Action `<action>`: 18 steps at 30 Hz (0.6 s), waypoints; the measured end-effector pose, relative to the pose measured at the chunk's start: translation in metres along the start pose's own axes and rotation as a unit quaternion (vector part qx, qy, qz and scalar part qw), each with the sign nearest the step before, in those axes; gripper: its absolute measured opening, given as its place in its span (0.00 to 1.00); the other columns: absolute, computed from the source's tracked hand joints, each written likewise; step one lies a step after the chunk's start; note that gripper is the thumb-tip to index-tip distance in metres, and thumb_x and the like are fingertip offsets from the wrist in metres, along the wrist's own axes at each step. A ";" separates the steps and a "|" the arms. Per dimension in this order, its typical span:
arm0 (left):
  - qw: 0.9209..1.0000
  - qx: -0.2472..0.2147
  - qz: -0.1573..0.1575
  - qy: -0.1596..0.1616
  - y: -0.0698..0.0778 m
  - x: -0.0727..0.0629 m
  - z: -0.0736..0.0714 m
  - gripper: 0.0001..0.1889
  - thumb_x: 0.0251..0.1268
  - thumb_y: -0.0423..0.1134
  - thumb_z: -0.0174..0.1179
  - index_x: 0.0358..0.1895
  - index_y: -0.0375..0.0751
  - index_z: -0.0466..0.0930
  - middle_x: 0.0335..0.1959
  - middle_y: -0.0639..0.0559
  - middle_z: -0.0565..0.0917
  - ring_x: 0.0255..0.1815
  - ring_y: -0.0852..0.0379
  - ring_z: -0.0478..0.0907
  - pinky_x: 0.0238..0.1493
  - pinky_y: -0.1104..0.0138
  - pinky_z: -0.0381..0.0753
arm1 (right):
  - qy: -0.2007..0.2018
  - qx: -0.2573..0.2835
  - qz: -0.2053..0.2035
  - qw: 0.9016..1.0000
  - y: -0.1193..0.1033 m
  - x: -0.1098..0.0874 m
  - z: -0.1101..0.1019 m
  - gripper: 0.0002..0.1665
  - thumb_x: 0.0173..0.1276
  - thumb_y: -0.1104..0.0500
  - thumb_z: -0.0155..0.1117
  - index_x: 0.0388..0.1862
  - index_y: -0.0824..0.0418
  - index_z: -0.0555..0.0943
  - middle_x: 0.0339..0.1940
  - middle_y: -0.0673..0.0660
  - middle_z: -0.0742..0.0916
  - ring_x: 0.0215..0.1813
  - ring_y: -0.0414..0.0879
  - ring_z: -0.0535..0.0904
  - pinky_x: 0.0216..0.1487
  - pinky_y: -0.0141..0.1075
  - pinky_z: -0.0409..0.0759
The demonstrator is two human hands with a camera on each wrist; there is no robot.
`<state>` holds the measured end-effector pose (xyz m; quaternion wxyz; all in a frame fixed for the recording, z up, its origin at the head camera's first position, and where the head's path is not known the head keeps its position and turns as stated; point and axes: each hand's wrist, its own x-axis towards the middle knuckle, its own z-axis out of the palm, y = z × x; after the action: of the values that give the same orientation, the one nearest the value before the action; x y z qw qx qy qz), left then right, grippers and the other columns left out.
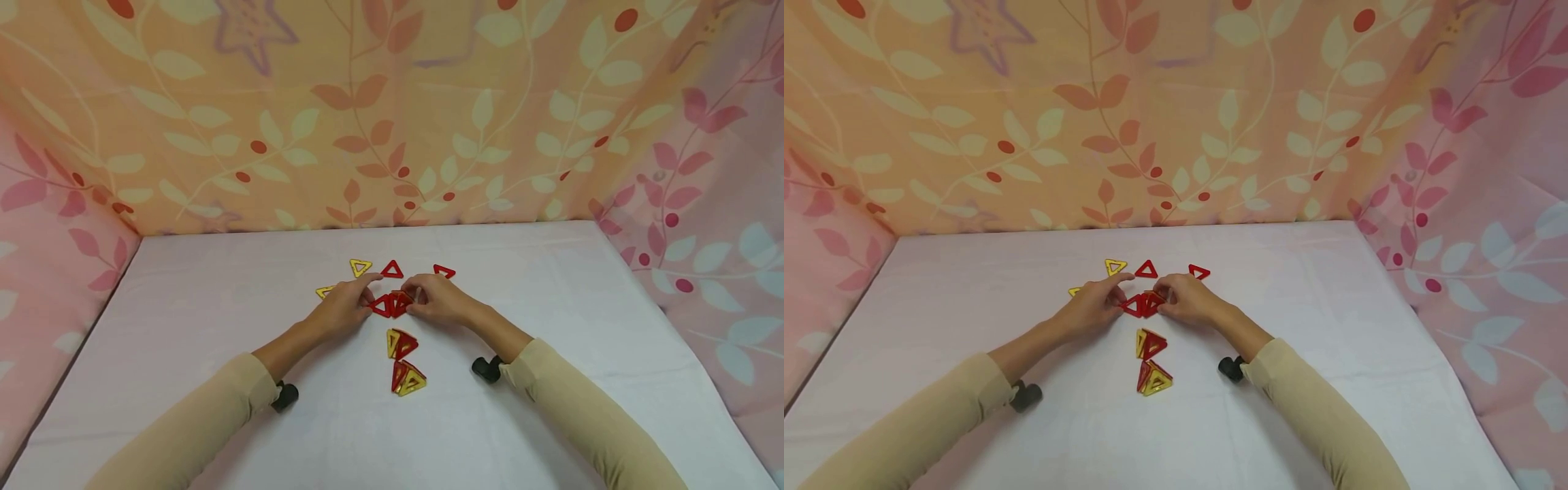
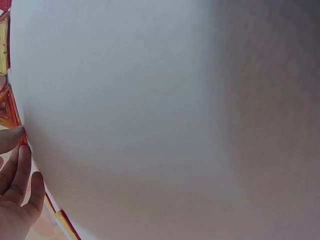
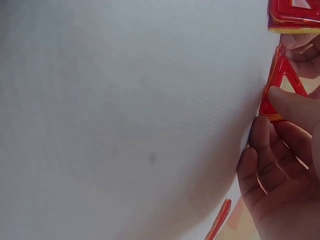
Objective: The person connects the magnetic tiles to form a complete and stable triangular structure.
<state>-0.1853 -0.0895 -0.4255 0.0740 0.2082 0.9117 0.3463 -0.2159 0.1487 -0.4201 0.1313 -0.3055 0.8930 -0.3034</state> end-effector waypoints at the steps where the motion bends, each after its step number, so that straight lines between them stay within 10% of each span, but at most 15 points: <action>1: 1.000 0.001 0.000 0.001 0.000 0.000 0.000 0.34 0.61 0.26 0.67 0.70 0.43 0.68 0.40 0.51 0.83 0.40 0.56 0.79 0.49 0.64 0.83 | -0.001 -0.001 0.001 1.000 0.000 0.000 0.000 0.21 0.65 0.60 0.72 0.55 0.63 0.82 0.45 0.52 0.86 0.39 0.43 0.77 0.42 0.33 0.80; 18: 1.000 -0.012 0.025 0.012 0.003 -0.002 -0.002 0.32 0.62 0.27 0.66 0.70 0.42 0.67 0.42 0.48 0.84 0.43 0.54 0.80 0.51 0.62 0.83 | -0.005 -0.021 0.009 1.000 -0.003 0.000 0.001 0.21 0.64 0.61 0.72 0.56 0.63 0.82 0.45 0.52 0.86 0.37 0.43 0.76 0.40 0.32 0.79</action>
<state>-0.1834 -0.0900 -0.4220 0.0567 0.2256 0.9028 0.3618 -0.2143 0.1464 -0.4186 0.1320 -0.3016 0.9013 -0.2817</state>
